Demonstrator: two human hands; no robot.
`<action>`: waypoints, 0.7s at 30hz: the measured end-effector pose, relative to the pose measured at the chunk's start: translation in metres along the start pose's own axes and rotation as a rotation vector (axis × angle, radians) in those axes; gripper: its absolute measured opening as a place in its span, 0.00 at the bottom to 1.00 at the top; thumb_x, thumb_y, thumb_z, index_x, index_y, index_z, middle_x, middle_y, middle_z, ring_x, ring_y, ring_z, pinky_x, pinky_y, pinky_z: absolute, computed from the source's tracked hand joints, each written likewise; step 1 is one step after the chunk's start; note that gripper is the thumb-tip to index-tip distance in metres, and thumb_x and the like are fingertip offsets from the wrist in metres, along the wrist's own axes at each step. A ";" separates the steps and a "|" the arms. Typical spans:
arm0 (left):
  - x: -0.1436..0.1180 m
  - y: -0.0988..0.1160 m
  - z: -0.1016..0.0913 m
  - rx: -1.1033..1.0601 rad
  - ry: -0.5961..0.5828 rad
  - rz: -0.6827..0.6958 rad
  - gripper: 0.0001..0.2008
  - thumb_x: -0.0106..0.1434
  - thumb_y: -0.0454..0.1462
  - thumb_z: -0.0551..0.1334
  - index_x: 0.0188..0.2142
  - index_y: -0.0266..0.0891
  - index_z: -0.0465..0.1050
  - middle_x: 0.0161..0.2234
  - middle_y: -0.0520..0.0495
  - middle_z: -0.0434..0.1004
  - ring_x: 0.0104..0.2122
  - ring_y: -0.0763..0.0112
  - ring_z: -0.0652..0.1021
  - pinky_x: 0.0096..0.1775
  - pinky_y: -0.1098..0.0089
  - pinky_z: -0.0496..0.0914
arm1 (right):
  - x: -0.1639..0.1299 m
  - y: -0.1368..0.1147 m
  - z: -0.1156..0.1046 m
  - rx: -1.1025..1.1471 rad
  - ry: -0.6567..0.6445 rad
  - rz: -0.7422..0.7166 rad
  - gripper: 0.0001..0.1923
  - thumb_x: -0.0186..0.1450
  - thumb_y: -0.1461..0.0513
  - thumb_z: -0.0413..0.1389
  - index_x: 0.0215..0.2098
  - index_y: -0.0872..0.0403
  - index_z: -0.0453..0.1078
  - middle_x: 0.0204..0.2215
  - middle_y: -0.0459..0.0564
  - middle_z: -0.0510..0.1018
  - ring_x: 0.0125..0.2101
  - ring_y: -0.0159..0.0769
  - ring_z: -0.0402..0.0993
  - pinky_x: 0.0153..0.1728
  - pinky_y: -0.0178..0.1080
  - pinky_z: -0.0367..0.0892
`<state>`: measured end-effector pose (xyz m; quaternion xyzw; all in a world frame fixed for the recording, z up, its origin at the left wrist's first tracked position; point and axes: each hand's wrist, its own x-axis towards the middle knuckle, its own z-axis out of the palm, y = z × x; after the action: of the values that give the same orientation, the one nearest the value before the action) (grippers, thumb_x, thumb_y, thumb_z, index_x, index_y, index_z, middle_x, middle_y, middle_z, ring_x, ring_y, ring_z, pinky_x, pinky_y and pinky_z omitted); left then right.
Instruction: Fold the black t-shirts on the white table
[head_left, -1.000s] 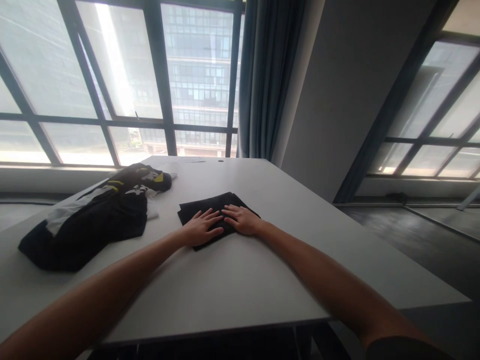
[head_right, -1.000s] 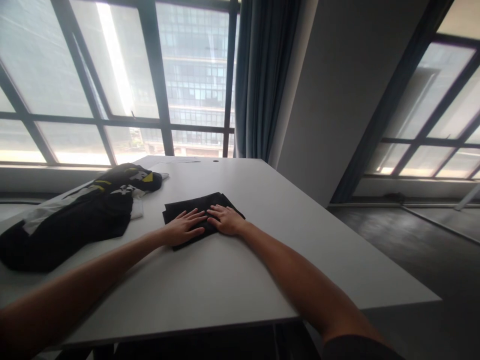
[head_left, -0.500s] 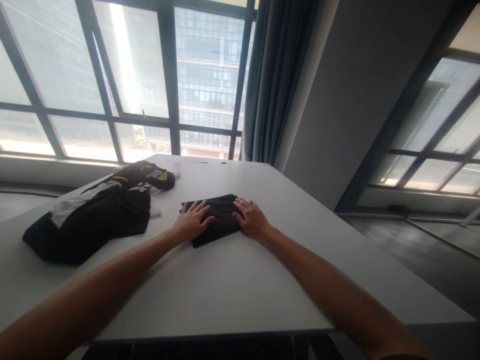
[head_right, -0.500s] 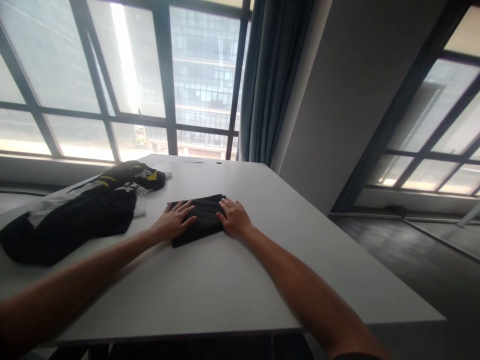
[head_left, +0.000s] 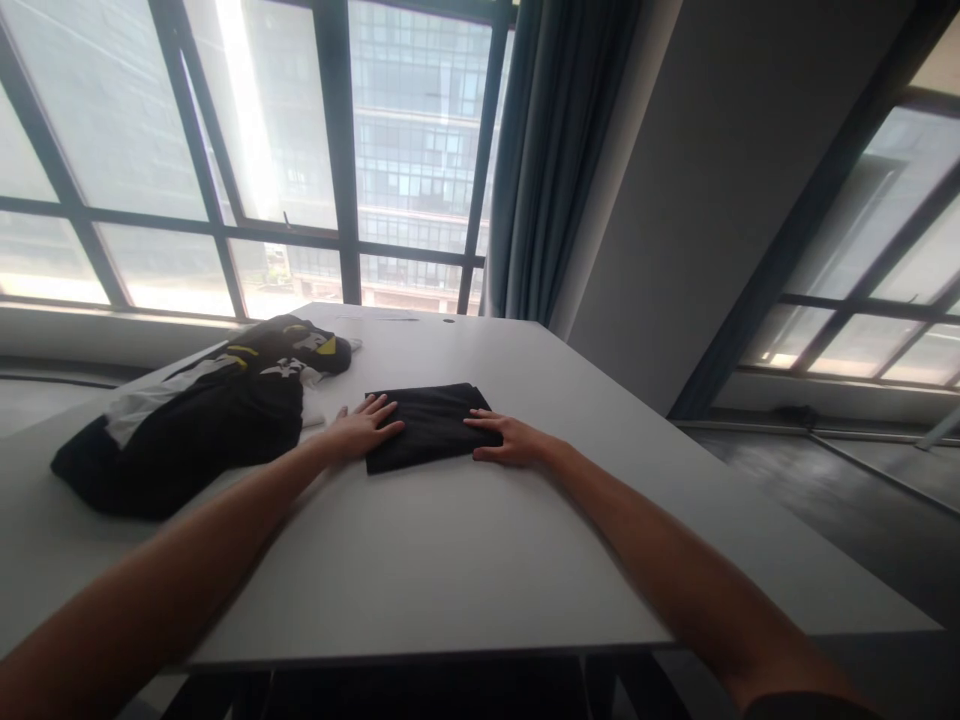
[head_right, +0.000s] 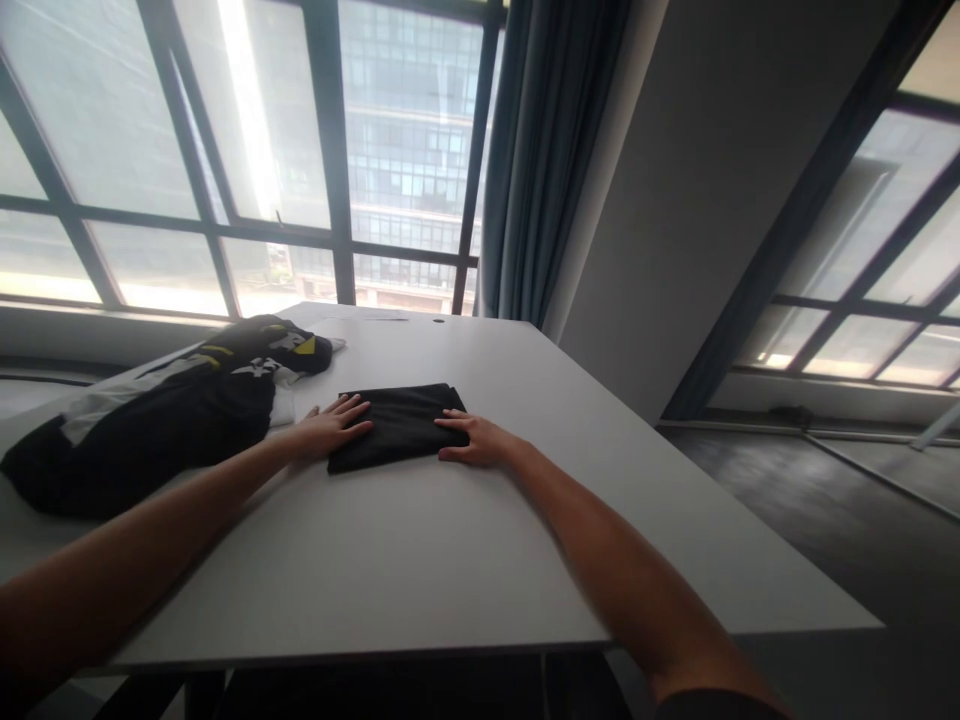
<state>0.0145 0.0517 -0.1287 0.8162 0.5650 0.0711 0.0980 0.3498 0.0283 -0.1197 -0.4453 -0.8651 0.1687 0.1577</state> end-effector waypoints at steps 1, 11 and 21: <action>0.001 -0.008 -0.002 0.012 0.014 -0.049 0.37 0.69 0.57 0.44 0.71 0.45 0.50 0.73 0.41 0.39 0.71 0.46 0.45 0.64 0.37 0.45 | 0.000 0.001 -0.001 -0.004 0.006 -0.015 0.35 0.59 0.48 0.65 0.63 0.43 0.68 0.67 0.47 0.62 0.66 0.45 0.58 0.68 0.46 0.51; -0.004 -0.011 0.000 0.073 0.074 -0.122 0.34 0.71 0.51 0.37 0.70 0.39 0.53 0.72 0.39 0.47 0.70 0.51 0.52 0.64 0.42 0.51 | -0.012 0.056 -0.039 -0.289 0.151 0.432 0.18 0.64 0.51 0.61 0.51 0.41 0.78 0.58 0.47 0.75 0.56 0.49 0.72 0.57 0.48 0.66; -0.002 -0.012 0.002 0.123 0.049 -0.110 0.33 0.71 0.52 0.39 0.68 0.41 0.58 0.72 0.39 0.49 0.70 0.49 0.52 0.64 0.41 0.50 | -0.058 0.105 -0.068 -0.519 0.250 1.156 0.33 0.70 0.44 0.49 0.57 0.62 0.73 0.58 0.73 0.69 0.58 0.61 0.67 0.59 0.62 0.53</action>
<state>0.0034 0.0536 -0.1332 0.7865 0.6144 0.0509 0.0375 0.4859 0.0481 -0.1117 -0.8793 -0.4736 -0.0414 0.0281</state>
